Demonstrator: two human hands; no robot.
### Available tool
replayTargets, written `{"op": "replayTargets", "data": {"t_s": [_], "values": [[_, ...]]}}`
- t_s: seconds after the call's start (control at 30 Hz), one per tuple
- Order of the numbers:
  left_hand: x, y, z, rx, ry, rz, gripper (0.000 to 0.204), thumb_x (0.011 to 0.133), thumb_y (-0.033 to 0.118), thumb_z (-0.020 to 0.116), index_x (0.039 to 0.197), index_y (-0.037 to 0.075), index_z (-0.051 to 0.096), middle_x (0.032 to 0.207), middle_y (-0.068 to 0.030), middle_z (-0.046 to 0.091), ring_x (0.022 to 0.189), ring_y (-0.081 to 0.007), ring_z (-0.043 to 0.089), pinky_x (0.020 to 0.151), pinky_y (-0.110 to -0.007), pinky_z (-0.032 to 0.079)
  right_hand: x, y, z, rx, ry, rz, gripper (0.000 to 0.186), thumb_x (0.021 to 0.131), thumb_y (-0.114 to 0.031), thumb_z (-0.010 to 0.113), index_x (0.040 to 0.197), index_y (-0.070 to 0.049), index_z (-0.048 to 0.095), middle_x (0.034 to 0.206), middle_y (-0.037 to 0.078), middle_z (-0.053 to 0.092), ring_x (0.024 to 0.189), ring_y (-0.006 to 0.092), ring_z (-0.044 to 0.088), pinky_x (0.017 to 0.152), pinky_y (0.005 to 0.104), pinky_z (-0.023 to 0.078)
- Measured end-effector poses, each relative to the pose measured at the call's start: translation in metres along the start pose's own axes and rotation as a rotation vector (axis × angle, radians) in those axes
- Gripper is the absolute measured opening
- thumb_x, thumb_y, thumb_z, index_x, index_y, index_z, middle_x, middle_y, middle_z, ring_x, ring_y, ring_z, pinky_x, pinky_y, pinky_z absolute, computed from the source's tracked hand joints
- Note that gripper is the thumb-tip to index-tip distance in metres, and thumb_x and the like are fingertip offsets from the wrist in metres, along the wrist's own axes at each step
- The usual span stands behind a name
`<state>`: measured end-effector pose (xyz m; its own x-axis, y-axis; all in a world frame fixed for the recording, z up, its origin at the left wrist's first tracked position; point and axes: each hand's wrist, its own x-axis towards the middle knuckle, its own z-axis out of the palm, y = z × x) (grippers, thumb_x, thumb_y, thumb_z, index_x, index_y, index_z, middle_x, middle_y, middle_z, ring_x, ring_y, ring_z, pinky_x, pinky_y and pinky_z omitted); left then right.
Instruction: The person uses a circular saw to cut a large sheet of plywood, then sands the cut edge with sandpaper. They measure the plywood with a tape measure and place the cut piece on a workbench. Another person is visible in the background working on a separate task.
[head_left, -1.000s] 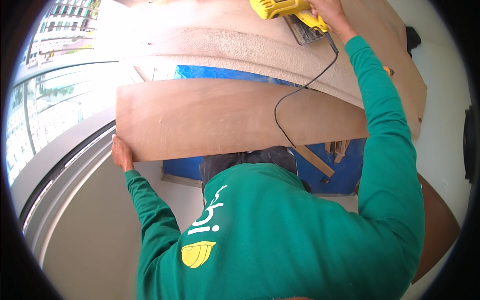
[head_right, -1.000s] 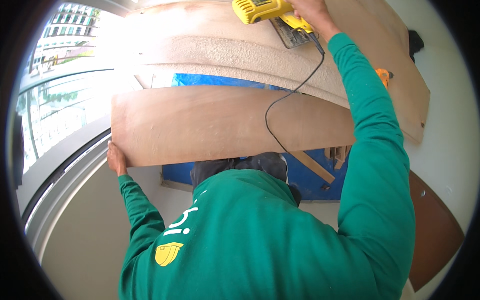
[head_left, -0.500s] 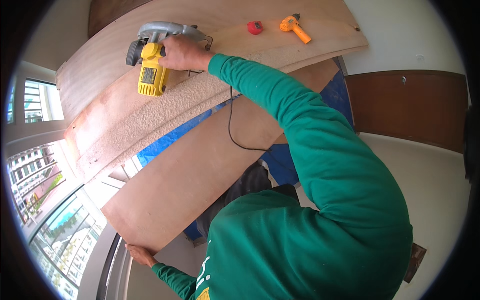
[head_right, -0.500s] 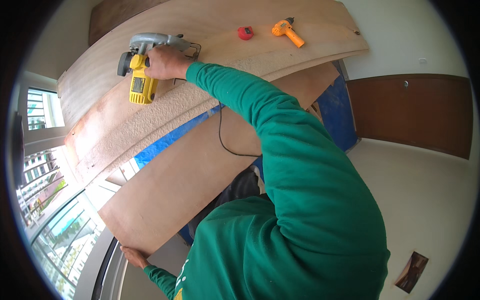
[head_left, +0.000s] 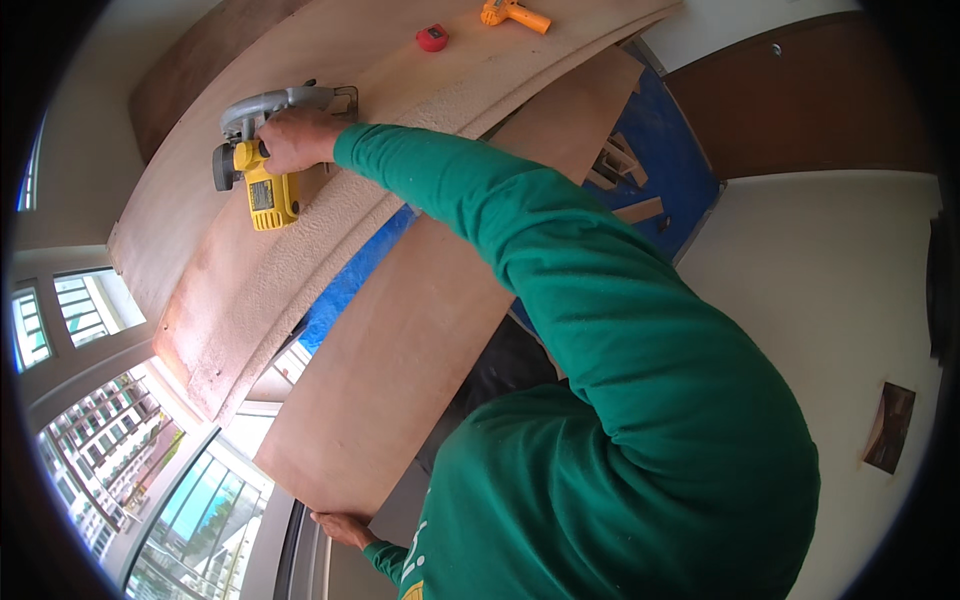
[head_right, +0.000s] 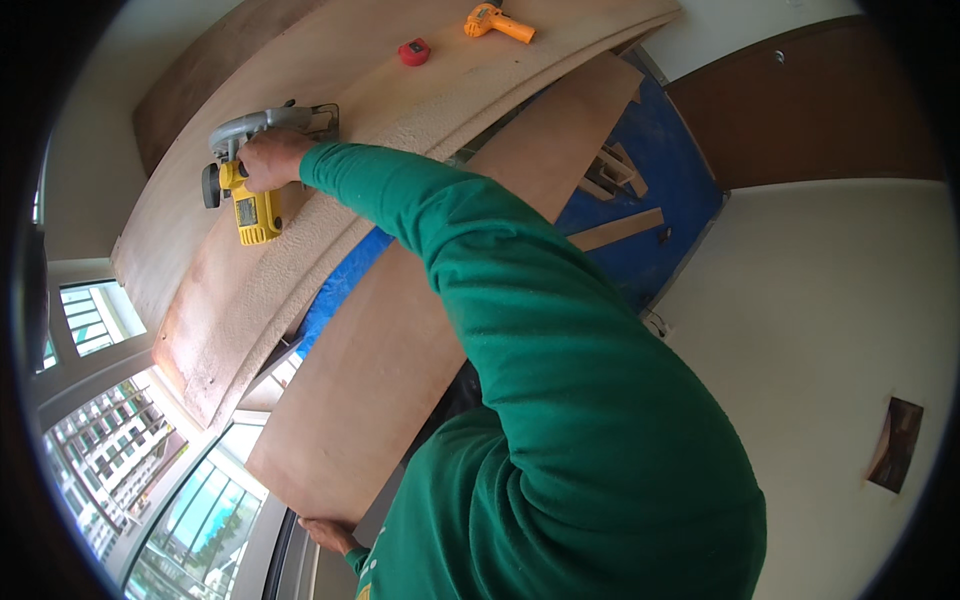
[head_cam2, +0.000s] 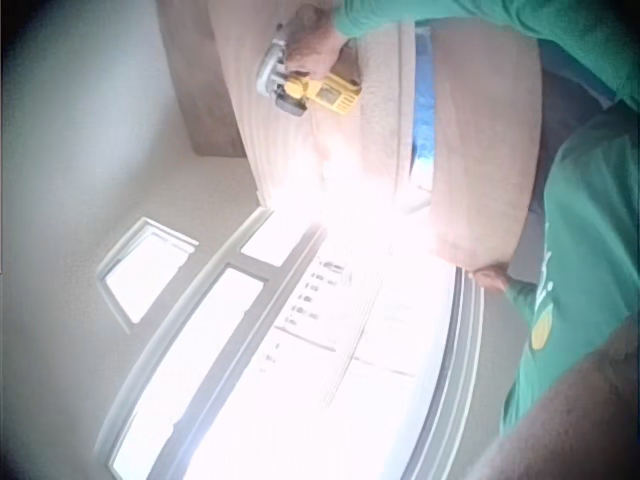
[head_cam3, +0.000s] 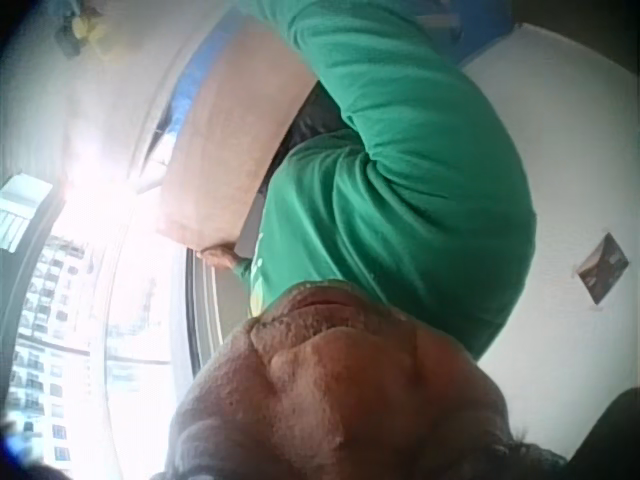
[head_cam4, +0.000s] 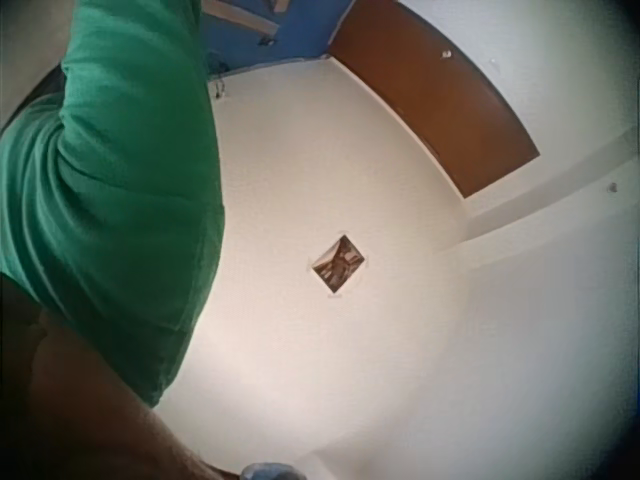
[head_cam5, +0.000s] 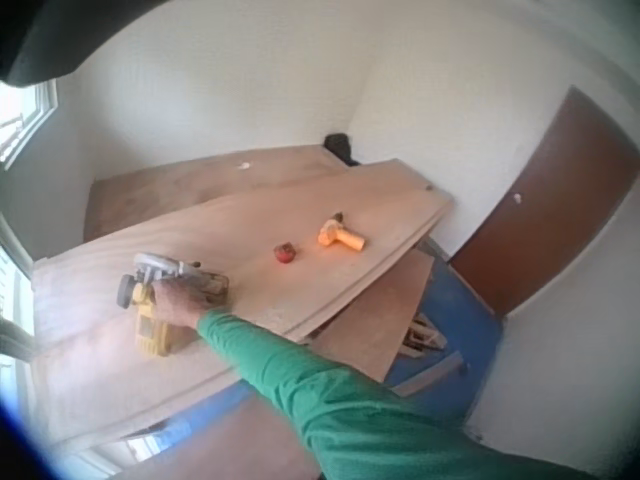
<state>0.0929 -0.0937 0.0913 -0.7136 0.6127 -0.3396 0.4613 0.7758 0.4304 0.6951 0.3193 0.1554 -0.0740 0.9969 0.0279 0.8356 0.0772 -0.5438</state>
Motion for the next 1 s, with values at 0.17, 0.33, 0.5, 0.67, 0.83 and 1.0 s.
{"op": "replayTargets", "data": {"t_s": [0.17,0.33,0.5,0.67,0.83,1.0], "values": [[-0.029,0.006,-0.007,-0.016,-0.01,0.036,0.083,0.112,0.062,0.027,0.139,-0.006,0.064,0.136,-0.0284,0.067,0.119,-0.0423,0.065,0.102,-0.047,0.051,-0.015,-0.004,-0.006,-0.013,0.016,0.039,0.053,0.082,-0.037,0.077,0.122,-0.003,0.069,0.117,0.022,0.073,0.109,0.037,0.071,0.097,0.0487,0.056],[-0.055,-0.016,-0.016,-0.025,-0.024,0.065,0.086,0.112,0.065,0.027,0.14,-0.008,0.063,0.135,-0.0284,0.067,0.119,-0.0388,0.065,0.102,-0.045,0.052,-0.094,0.009,-0.004,-0.008,0.518,-0.022,0.067,0.087,-0.043,0.08,0.132,0.001,0.056,0.128,0.024,0.06,0.12,0.0378,0.063,0.101,0.0479,0.054],[-0.081,-0.047,-0.033,-0.067,-0.083,0.201,0.091,0.11,0.069,0.033,0.138,-0.012,0.062,0.133,-0.0267,0.069,0.116,-0.0347,0.066,0.101,-0.042,0.052,-0.3,0.011,0.038,0.21,0.248,-0.023,0.063,0.099,-0.045,0.071,0.141,-0.002,0.052,0.121,0.02,0.061,0.111,0.0366,0.062,0.095,0.0462,0.054],[-0.09,-0.051,-0.068,-0.03,-0.244,0.033,0.086,0.108,0.067,0.046,0.136,-0.013,0.062,0.126,-0.0182,0.07,0.112,-0.0259,0.064,0.098,-0.037,0.052,-0.528,0.004,0.091,0.006,0.193,0.72,0.081,0.096,-0.052,0.071,0.147,0.004,0.045,0.14,0.026,0.05,0.131,0.0436,0.052,0.109,0.0551,0.045],[-0.117,-0.073,-0.076,-0.215,-0.394,0.14,0.079,0.108,0.064,0.05,0.133,-0.01,0.062,0.124,-0.0141,0.069,0.109,-0.0225,0.063,0.097,-0.033,0.051,-0.59,0.045,0.117,1.37,0.336,1.514,0.091,0.097,-0.061,0.07,0.15,0.009,0.047,0.155,0.028,0.049,0.141,0.0432,0.05,0.12,0.0542,0.04],[-0.151,-0.137,-0.074,-0.202,-0.278,0.089,0.083,0.107,0.067,0.048,0.131,-0.01,0.064,0.121,-0.0157,0.071,0.106,-0.0246,0.063,0.097,-0.037,0.051,-0.589,0.073,0.15,1.404,0.846,1.533,0.087,0.097,-0.062,0.07,0.151,0.004,0.05,0.155,0.024,0.051,0.139,0.0376,0.054,0.112,0.0555,0.049]]}}
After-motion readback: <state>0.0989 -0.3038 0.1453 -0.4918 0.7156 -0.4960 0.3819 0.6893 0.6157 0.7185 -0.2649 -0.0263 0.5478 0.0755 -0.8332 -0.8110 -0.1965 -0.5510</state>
